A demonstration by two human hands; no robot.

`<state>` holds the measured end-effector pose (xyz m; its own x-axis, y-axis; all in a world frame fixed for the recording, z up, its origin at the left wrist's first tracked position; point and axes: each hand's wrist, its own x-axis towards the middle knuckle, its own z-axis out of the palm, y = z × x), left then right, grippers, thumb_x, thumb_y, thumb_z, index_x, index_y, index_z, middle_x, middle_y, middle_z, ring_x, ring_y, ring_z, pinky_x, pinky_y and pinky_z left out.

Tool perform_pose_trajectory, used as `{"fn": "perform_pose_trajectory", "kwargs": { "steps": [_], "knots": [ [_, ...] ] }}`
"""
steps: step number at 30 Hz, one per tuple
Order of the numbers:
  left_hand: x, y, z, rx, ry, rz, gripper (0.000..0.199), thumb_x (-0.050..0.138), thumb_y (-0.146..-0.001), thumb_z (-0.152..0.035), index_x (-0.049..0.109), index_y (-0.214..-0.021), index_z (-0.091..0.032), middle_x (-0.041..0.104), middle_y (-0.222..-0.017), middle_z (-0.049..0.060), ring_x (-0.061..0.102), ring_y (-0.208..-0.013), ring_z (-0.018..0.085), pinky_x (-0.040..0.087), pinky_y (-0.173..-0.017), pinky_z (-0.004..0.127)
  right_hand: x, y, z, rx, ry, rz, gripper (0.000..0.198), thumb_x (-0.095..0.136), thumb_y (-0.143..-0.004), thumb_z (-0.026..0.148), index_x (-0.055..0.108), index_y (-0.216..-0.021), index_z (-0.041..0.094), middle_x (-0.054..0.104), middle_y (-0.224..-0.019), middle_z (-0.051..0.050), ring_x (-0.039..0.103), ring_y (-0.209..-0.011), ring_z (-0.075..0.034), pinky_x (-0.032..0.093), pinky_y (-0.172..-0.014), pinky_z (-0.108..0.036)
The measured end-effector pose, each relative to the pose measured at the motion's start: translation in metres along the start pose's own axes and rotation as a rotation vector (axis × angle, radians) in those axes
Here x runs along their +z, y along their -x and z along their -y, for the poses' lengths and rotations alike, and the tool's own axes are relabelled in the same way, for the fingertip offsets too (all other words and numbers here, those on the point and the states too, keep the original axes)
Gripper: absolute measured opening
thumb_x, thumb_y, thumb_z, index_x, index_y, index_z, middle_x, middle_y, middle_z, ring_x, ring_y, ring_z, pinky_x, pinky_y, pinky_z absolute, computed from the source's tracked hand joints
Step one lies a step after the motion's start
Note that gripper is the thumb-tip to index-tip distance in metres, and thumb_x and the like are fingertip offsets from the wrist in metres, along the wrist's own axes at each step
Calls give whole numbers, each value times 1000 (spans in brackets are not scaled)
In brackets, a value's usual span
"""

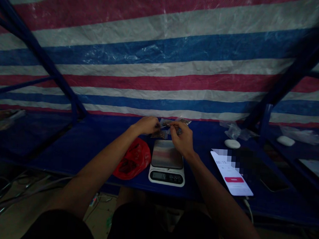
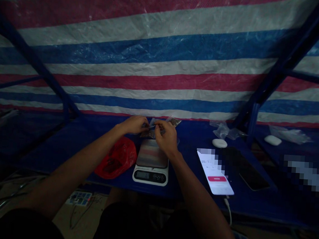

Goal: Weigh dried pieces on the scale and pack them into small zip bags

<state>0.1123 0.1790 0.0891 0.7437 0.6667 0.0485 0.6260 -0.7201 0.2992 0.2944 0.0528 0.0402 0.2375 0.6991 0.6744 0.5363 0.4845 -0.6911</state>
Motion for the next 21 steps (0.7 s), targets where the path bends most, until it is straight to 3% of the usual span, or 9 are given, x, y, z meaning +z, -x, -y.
{"fn": "perform_pose_trajectory", "kwargs": {
  "steps": [6, 10, 15, 21],
  "knots": [
    [-17, 1, 8, -122, 86, -143, 28, 66, -94, -31, 86, -103, -14, 84, -106, 13, 77, -97, 26, 54, -88, 32, 1, 1, -4, 38, -41, -12, 18, 60, -94, 27, 76, -101, 21, 78, -94, -9, 70, -86, -26, 55, -85, -42],
    [-39, 22, 5, -266, 374, -231, 27, 76, -87, -36, 85, -100, -15, 83, -90, 7, 73, -77, 20, 54, -71, 28, 4, 2, 0, 116, -149, 23, 17, 62, -94, 29, 75, -101, 21, 77, -93, -7, 70, -83, -23, 55, -81, -38],
    [-43, 67, -26, -341, 808, -195, 26, 88, -76, -37, 80, -87, -15, 79, -79, 5, 70, -70, 16, 55, -69, 27, 9, 7, 18, 208, -376, 178, 20, 68, -94, 41, 74, -95, 22, 75, -84, -4, 67, -73, -19, 50, -67, -32],
    [-24, 107, -72, -303, 926, -104, 28, 85, -80, -40, 74, -91, -17, 80, -93, 8, 77, -88, 19, 61, -76, 30, 12, 15, 37, 248, -559, 385, 37, 71, -94, 56, 69, -82, 22, 70, -75, -1, 61, -66, -15, 47, -64, -30]
  ]
}}
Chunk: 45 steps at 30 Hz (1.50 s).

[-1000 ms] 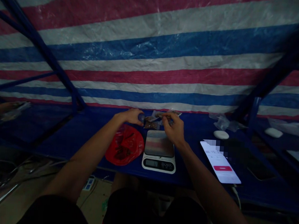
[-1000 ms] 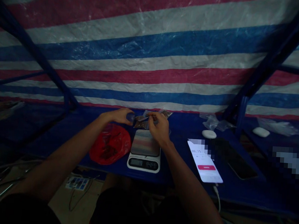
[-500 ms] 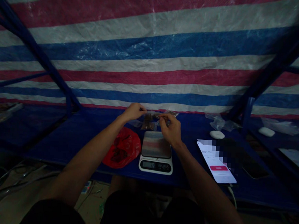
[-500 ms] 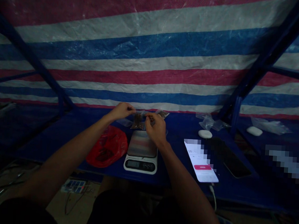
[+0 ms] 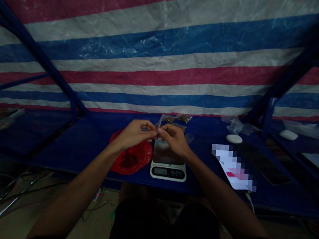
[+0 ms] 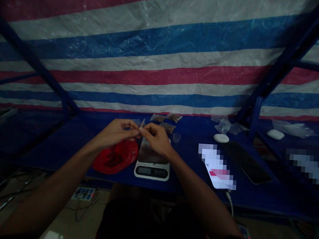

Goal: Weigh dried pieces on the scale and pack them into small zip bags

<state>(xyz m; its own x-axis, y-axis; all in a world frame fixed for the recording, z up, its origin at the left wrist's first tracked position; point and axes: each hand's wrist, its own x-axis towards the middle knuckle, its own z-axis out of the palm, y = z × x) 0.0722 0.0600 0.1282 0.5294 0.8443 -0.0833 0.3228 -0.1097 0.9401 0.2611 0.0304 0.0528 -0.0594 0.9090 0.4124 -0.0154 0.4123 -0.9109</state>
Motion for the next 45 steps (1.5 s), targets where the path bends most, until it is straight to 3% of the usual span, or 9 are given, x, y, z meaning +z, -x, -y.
{"fn": "perform_pose_trajectory", "kwargs": {
  "steps": [5, 9, 12, 18, 27, 36, 42, 45],
  "knots": [
    [11, 8, 7, 33, -19, 25, 25, 83, -81, -37, 72, -90, -17, 78, -87, 6, 75, -83, 18, 60, -69, 26, 3, 3, 0, 20, -25, 58, 46, 66, -95, 62, 63, -74, 22, 65, -68, 0, 60, -65, -16, 46, -64, -30],
    [12, 9, 10, -5, 62, 47, 34, 80, -84, -47, 68, -89, -17, 78, -88, 7, 78, -84, 20, 62, -69, 28, 3, 4, -1, 1, -19, 86, 46, 64, -96, 60, 58, -70, 22, 60, -65, 2, 55, -62, -15, 43, -62, -29],
    [15, 9, 10, -53, 150, 30, 38, 78, -87, -53, 65, -90, -17, 78, -85, 6, 78, -77, 20, 63, -68, 29, 4, 6, -2, -13, -7, 112, 44, 63, -97, 57, 57, -72, 22, 57, -66, 3, 52, -62, -14, 42, -62, -29],
    [19, 7, 18, -180, 216, 5, 31, 76, -92, -46, 60, -91, -20, 76, -76, 4, 78, -68, 18, 63, -65, 28, 6, 8, -2, -10, 76, 134, 39, 64, -96, 51, 56, -73, 22, 55, -69, 2, 49, -66, -14, 39, -62, -28],
    [19, 10, 25, -134, 259, 0, 23, 71, -95, -41, 60, -90, -20, 74, -77, 2, 76, -67, 15, 64, -68, 27, 7, 8, -1, -1, 21, 167, 24, 62, -93, 35, 57, -73, 22, 57, -71, 2, 52, -67, -14, 43, -66, -29],
    [21, 14, 31, 66, -35, -108, 8, 60, -86, -18, 55, -80, -21, 65, -62, -4, 65, -56, 12, 47, -55, 22, 11, 9, -2, 35, 235, 114, 12, 58, -78, 22, 57, -66, 21, 58, -65, 2, 51, -63, -13, 38, -61, -27],
    [16, 21, 29, 41, -148, -155, 10, 54, -83, -21, 51, -73, -22, 59, -57, -5, 56, -50, 12, 41, -51, 23, 8, 8, 2, 20, 303, -30, 13, 57, -77, 22, 55, -64, 21, 55, -62, 3, 49, -60, -12, 36, -58, -26],
    [14, 22, 26, 15, -125, -100, 21, 52, -92, -32, 55, -74, -21, 61, -61, -3, 57, -50, 12, 43, -50, 24, 8, 9, 3, -50, 227, 46, 12, 58, -81, 22, 59, -69, 20, 63, -69, 1, 57, -67, -14, 44, -66, -27]
  ]
}}
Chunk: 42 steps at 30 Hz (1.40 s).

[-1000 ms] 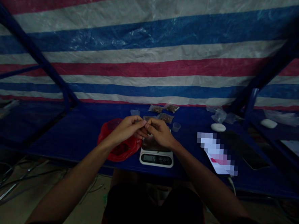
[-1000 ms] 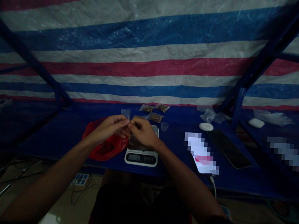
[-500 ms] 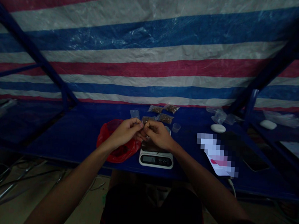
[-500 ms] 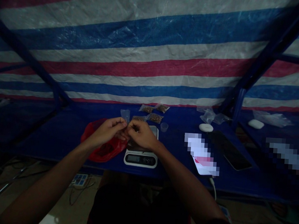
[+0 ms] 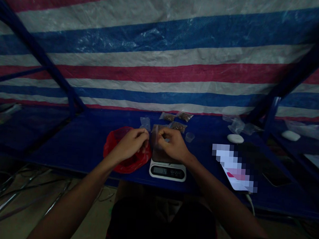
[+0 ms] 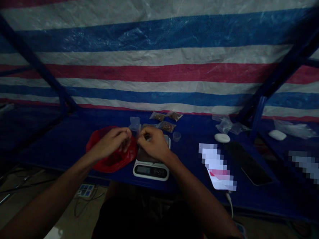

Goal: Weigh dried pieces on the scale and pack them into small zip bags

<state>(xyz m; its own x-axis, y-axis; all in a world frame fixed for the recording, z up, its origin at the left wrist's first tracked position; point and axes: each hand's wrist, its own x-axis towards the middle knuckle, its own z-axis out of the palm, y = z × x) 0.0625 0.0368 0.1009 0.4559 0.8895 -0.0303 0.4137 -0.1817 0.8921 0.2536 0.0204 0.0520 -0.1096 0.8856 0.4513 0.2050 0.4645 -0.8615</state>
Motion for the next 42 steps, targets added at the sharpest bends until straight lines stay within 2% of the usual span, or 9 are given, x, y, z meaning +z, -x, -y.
{"fn": "perform_pose_trajectory", "kwargs": {
  "steps": [3, 8, 19, 22, 24, 26, 31, 36, 42],
  "knots": [
    [0, -1, 0, 15, -11, 84, 32, 54, -97, -47, 59, -81, -20, 64, -67, -1, 59, -52, 12, 44, -52, 25, 2, 2, 3, -51, -54, 136, 17, 59, -90, 25, 64, -76, 19, 68, -76, -1, 62, -73, -15, 49, -73, -28],
    [-2, -1, 2, 63, -57, 136, 30, 50, -100, -43, 58, -82, -20, 64, -70, 0, 57, -55, 11, 43, -55, 24, 4, 5, 6, -3, -87, 165, 21, 60, -95, 32, 65, -79, 19, 68, -76, -1, 63, -72, -15, 49, -70, -27],
    [1, 12, -1, 48, -192, -114, 22, 50, -92, -27, 49, -70, -23, 51, -54, -5, 50, -51, 14, 36, -54, 28, 7, 1, 3, 106, -54, -129, 15, 59, -80, 26, 57, -66, 21, 63, -70, 0, 59, -69, -15, 45, -65, -27],
    [2, 15, 4, 242, -295, -230, 14, 61, -92, -34, 60, -91, -20, 69, -86, 2, 66, -79, 19, 51, -73, 32, 5, 3, 9, 52, -70, -84, 16, 60, -83, 27, 58, -68, 21, 63, -71, 1, 58, -69, -15, 44, -64, -26],
    [3, 15, 8, 373, -333, -265, 49, 79, -82, -37, 60, -123, -18, 69, -128, 12, 67, -117, 27, 53, -100, 40, 4, 5, 11, 16, -103, -46, 15, 61, -84, 27, 59, -70, 21, 63, -72, 1, 58, -69, -15, 45, -64, -26],
    [5, 14, 13, 436, -322, -230, 71, 85, -78, -36, 54, -140, -19, 60, -148, 15, 59, -136, 31, 47, -114, 44, 4, 6, 12, -6, -158, -7, 15, 62, -86, 29, 61, -73, 21, 66, -74, 0, 60, -70, -15, 47, -66, -27],
    [8, 13, 25, 429, -147, -190, 34, 70, -97, -41, 64, -123, -20, 75, -116, 8, 72, -108, 24, 55, -99, 37, 3, 8, 11, -5, -285, 67, 33, 66, -96, 49, 62, -78, 21, 65, -76, -1, 62, -71, -17, 51, -69, -31],
    [-21, 26, 19, 415, -60, -182, 34, 61, -102, -50, 65, -117, -19, 75, -110, 8, 71, -100, 22, 56, -91, 34, -2, 7, 13, 5, -304, 96, 41, 65, -99, 60, 65, -85, 21, 68, -81, -2, 63, -71, -16, 51, -70, -32],
    [-88, 49, -9, 142, -583, 118, 40, 65, -96, -57, 70, -112, -21, 77, -92, 4, 70, -76, 21, 50, -68, 29, -5, 5, 10, 6, -256, 74, 40, 66, -98, 58, 64, -82, 22, 66, -78, -1, 59, -70, -15, 47, -68, -31]
  ]
}}
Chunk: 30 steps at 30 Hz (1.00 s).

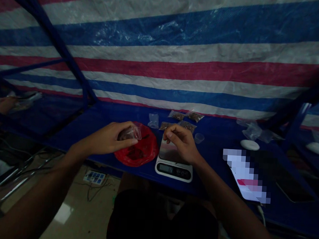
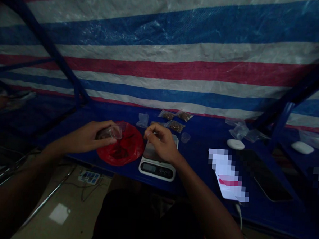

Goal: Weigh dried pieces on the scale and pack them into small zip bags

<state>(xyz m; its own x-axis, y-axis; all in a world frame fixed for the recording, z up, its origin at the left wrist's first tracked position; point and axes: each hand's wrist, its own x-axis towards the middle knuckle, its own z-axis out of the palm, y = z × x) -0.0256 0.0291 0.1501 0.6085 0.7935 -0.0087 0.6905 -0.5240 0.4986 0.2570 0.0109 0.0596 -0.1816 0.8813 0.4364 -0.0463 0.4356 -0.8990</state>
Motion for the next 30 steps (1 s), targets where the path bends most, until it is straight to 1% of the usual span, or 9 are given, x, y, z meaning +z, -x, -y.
{"fn": "perform_pose_trajectory", "kwargs": {
  "steps": [4, 10, 13, 15, 18, 23, 25, 27, 30],
  "knots": [
    [-14, -2, -3, -120, -481, 153, 40, 64, -94, -58, 74, -106, -22, 79, -94, 9, 73, -77, 26, 48, -70, 33, 2, 0, 0, 33, 29, 29, 36, 66, -97, 55, 64, -84, 22, 65, -80, -1, 59, -73, -16, 48, -69, -31],
    [-5, -22, -10, -157, -799, 276, 37, 70, -87, -49, 78, -107, -19, 81, -100, 17, 77, -87, 35, 54, -83, 42, 2, 1, 0, 30, 178, 75, 25, 65, -98, 43, 66, -86, 21, 69, -83, -2, 62, -76, -16, 48, -72, -30],
    [-5, -26, -13, -156, -851, 277, 34, 74, -83, -46, 79, -101, -18, 81, -101, 18, 78, -91, 38, 54, -84, 44, 5, 2, -3, -58, 363, 121, 16, 66, -97, 34, 69, -89, 20, 72, -86, -3, 63, -78, -17, 49, -74, -31],
    [-6, -27, -16, -145, -863, 284, 30, 76, -82, -43, 80, -97, -18, 82, -100, 19, 78, -91, 38, 54, -84, 44, 12, 2, -5, -164, 484, 163, 11, 69, -97, 31, 71, -96, 20, 75, -94, -6, 66, -87, -20, 51, -83, -35],
    [-5, -27, -21, -127, -905, 317, 29, 76, -82, -41, 80, -97, -17, 82, -100, 20, 78, -91, 39, 53, -81, 43, 28, 0, -9, -257, 593, 220, 16, 69, -100, 31, 73, -110, 20, 78, -110, -10, 68, -104, -24, 50, -97, -40],
    [-4, -29, -25, -116, -960, 344, 33, 74, -84, -40, 80, -110, -20, 82, -107, 19, 77, -94, 38, 51, -78, 42, 50, -7, -9, -191, 886, 325, 36, 81, -92, 42, 75, -116, 16, 78, -118, -16, 67, -112, -32, 50, -101, -45],
    [-4, -29, -24, -117, -970, 343, 30, 73, -85, -38, 80, -109, -21, 82, -106, 18, 77, -94, 37, 51, -78, 42, 54, -10, -6, -151, 1031, 389, 30, 81, -90, 36, 77, -110, 14, 78, -114, -19, 67, -111, -36, 50, -97, -46],
    [-4, -28, -23, -106, -976, 327, 26, 72, -86, -35, 81, -105, -20, 82, -105, 19, 77, -94, 38, 51, -79, 43, 55, -12, -3, -96, 1118, 423, 11, 73, -94, 22, 79, -98, 14, 79, -107, -21, 70, -104, -35, 50, -92, -43],
    [-6, -26, -21, -104, -955, 299, 17, 72, -87, -30, 82, -94, -19, 82, -103, 19, 77, -93, 37, 50, -80, 42, 52, -14, 2, -10, 1091, 383, 19, 61, -97, 12, 77, -89, 17, 80, -98, -18, 73, -89, -29, 49, -78, -37]
  ]
}}
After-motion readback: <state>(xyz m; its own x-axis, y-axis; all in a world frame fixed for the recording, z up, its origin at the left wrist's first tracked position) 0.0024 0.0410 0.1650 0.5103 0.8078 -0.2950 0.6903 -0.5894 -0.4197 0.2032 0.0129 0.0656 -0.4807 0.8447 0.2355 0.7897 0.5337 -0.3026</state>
